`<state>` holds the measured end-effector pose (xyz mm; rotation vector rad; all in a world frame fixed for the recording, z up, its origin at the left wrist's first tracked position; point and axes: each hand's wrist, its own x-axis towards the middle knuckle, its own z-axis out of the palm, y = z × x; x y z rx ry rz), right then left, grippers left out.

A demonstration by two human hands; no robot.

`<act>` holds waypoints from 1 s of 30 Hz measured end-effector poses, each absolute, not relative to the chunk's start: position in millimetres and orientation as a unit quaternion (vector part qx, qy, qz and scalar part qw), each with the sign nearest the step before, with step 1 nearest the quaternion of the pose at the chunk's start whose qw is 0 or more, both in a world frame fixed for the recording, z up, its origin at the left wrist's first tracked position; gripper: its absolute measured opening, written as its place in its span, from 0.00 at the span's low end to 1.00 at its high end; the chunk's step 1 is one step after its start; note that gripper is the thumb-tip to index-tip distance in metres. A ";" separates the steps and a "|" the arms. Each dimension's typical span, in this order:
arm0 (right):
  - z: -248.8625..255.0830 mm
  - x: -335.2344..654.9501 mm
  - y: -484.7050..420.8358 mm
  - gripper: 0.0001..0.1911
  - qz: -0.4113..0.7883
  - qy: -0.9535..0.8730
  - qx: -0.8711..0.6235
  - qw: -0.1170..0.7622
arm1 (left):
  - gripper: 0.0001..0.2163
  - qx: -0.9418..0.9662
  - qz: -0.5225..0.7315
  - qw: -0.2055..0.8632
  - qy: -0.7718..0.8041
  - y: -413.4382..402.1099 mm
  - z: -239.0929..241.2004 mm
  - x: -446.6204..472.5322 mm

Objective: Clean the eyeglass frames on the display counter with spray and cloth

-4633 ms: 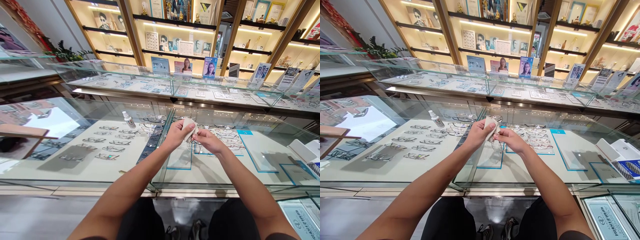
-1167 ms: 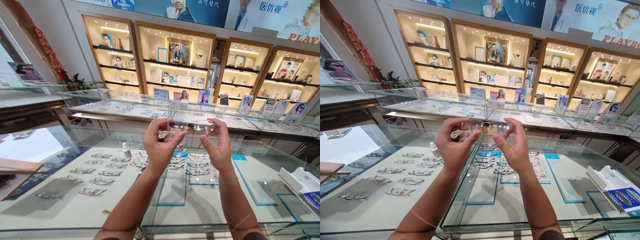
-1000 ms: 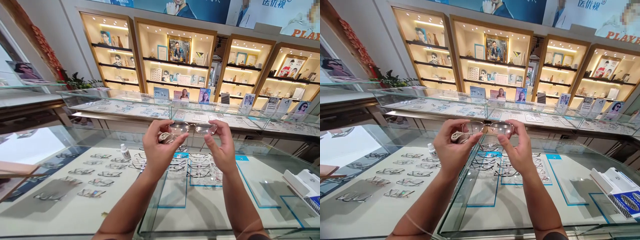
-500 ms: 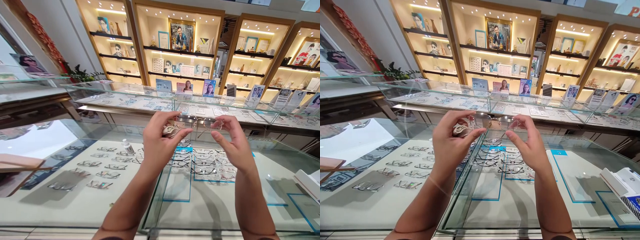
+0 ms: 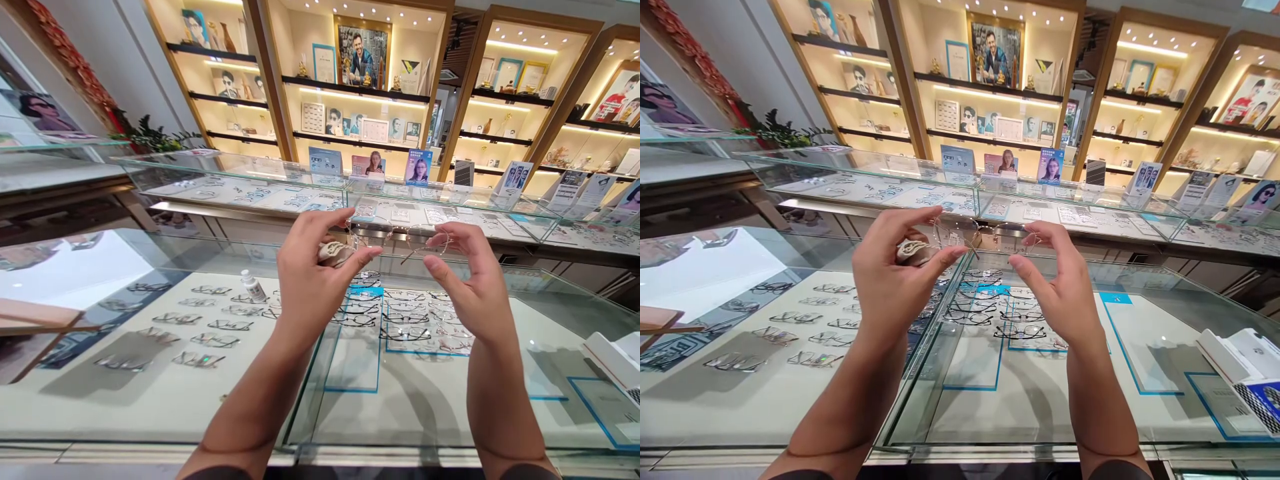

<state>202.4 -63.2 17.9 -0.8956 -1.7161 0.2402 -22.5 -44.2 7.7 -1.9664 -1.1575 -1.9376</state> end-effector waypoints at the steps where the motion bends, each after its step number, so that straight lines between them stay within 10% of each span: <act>1: 18.1 202.3 -63.8 0.17 0.095 -0.728 -0.382 0.561 | 0.20 -0.652 -0.646 0.066 -0.391 -43.9 7.3 -22.3; 30: 19.8 196.7 -67.3 0.17 -0.018 -0.688 -0.425 0.587 | 0.19 -0.615 -0.672 0.121 -0.394 -46.8 3.5 -15.9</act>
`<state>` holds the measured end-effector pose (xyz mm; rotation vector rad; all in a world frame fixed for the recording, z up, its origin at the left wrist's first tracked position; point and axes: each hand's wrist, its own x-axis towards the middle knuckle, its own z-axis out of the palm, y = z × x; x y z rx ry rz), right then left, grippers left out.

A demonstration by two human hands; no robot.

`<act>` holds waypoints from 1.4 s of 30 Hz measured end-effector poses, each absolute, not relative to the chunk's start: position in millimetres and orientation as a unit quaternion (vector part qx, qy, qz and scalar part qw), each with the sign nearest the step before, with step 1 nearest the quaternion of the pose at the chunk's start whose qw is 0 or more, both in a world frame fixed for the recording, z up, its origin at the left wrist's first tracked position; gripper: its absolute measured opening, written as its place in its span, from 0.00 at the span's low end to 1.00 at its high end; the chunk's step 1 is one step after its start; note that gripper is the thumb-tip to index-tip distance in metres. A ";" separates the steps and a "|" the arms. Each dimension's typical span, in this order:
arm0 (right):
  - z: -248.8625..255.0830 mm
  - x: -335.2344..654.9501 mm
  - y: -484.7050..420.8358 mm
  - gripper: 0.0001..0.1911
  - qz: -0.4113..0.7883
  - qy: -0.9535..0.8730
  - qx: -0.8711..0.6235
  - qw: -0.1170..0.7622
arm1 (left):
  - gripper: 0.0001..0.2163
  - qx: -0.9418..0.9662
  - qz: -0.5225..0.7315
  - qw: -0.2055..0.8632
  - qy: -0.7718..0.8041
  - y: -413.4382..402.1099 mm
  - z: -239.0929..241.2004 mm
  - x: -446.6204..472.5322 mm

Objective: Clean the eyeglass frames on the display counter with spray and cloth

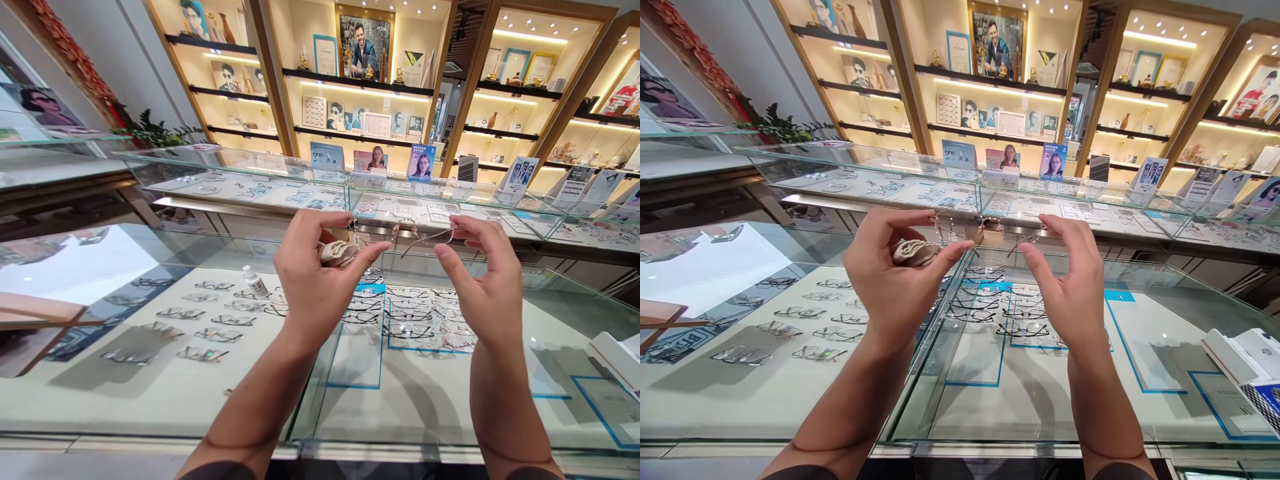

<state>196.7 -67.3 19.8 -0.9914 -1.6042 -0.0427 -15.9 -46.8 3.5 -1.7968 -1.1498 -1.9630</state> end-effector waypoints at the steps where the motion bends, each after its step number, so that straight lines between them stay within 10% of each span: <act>1: 20.0 196.6 -67.3 0.17 -0.018 -0.688 -0.429 0.585 | 0.19 -0.615 -0.675 0.127 -0.388 -46.1 3.2 -15.8; 42: 21.4 189.2 -69.8 0.13 -0.035 -0.675 -0.420 0.605 | 0.16 -0.624 -0.656 0.033 -0.422 -40.0 4.8 -20.2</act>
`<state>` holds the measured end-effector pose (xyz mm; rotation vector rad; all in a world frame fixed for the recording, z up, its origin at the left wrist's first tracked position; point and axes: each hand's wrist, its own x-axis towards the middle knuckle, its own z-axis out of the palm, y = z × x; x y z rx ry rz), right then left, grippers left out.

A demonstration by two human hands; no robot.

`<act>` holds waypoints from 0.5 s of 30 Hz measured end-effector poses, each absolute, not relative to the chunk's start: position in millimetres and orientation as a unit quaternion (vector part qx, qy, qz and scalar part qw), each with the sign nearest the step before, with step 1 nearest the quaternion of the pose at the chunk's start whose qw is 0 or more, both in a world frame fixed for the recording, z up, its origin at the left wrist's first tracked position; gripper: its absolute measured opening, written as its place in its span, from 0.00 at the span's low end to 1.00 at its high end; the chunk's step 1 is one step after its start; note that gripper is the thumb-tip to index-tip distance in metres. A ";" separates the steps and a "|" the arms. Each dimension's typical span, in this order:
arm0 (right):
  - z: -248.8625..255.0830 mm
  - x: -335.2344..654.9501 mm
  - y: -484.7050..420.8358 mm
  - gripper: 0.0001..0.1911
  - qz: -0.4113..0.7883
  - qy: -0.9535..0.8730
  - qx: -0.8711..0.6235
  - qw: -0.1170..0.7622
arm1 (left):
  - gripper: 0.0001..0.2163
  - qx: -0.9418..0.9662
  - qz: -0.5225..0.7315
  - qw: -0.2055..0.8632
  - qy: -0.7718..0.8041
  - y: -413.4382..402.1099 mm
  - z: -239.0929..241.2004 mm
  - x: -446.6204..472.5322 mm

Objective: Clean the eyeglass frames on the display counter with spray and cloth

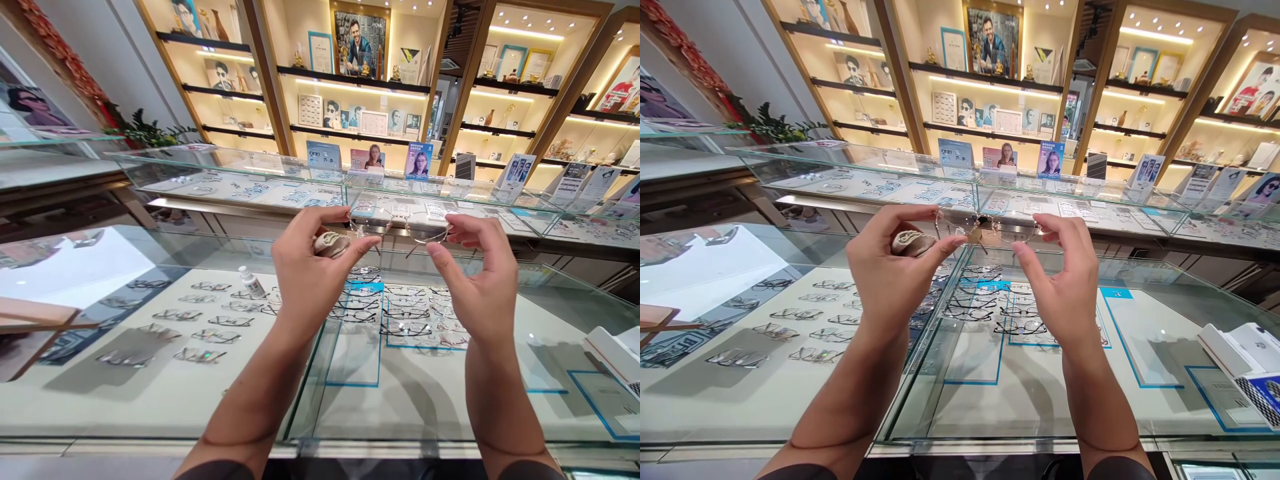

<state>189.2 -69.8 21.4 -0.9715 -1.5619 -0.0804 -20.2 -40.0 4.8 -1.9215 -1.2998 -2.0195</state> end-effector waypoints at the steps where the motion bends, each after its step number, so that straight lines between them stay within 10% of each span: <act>1: 21.5 189.1 -70.0 0.13 -0.032 -0.675 -0.420 0.605 | 0.16 -0.624 -0.656 0.032 -0.422 -39.9 4.7 -20.5; 15: 16.6 194.5 -65.1 0.17 0.004 -0.687 -0.464 0.560 | 0.19 -0.613 -0.669 0.123 -0.403 -41.6 2.2 -13.6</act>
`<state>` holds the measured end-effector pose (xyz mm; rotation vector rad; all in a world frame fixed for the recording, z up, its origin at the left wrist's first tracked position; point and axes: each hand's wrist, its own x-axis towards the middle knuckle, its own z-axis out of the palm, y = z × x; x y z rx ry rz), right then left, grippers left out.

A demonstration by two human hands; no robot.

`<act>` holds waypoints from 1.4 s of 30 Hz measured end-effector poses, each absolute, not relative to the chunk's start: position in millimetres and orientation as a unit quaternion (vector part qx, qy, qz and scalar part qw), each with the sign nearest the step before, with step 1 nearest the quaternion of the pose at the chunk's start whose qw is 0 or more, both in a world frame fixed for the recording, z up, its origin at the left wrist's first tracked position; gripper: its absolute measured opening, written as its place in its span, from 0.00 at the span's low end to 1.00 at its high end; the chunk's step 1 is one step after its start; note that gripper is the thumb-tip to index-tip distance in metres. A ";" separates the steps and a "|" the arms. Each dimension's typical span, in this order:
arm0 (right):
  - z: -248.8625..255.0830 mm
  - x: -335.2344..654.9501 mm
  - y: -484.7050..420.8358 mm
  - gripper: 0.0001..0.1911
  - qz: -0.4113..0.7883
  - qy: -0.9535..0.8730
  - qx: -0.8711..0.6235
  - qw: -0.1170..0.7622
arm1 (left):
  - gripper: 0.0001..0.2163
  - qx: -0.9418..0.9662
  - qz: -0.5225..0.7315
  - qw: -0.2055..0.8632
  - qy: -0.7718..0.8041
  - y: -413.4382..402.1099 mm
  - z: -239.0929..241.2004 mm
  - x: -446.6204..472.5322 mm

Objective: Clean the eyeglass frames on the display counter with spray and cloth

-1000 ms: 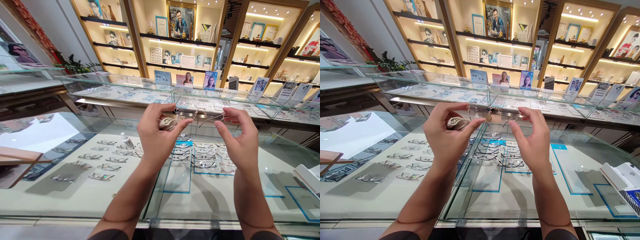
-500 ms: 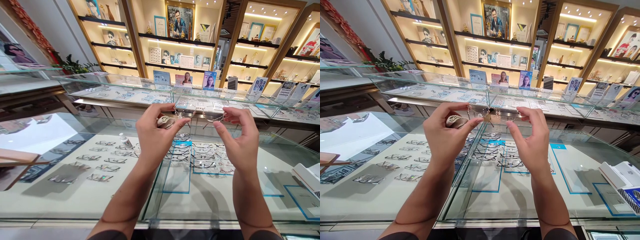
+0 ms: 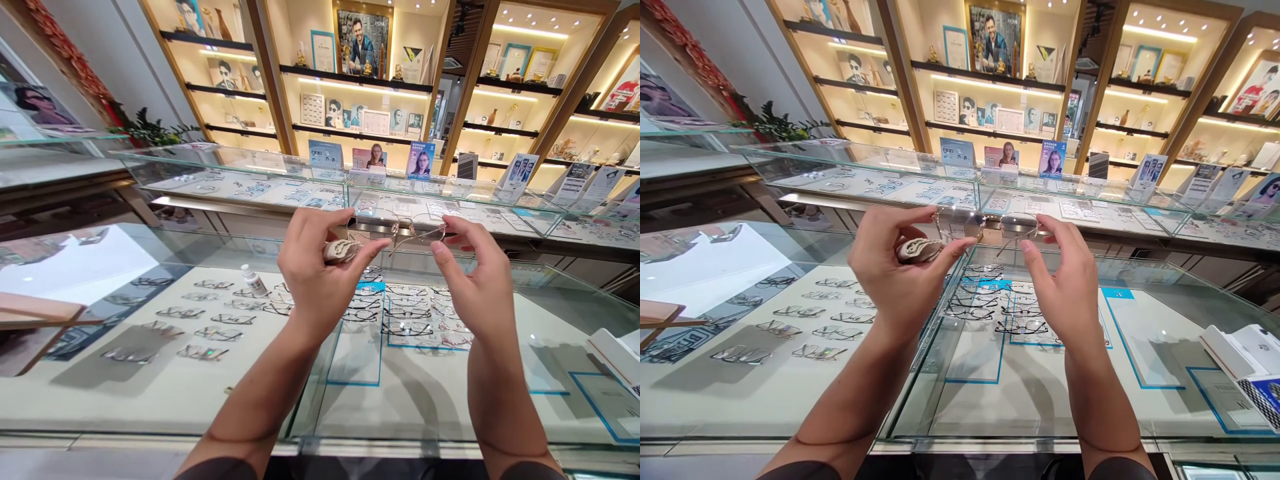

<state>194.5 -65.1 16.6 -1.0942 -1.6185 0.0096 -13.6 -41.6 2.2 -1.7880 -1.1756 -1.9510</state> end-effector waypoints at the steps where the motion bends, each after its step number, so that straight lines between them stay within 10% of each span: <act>1: 16.3 194.5 -65.0 0.17 0.005 -0.687 -0.464 0.559 | 0.20 -0.611 -0.669 0.127 -0.402 -41.6 1.9 -13.4; 30: 8.9 181.0 -49.0 0.16 -0.164 -0.659 -0.334 0.654 | 0.23 -0.602 -0.725 0.109 -0.315 -10.3 -8.2 -12.9; 42: 4.7 185.7 -36.5 0.11 0.209 -0.569 -0.304 0.735 | 0.25 -0.574 -0.759 0.208 -0.226 -6.8 -13.0 -7.9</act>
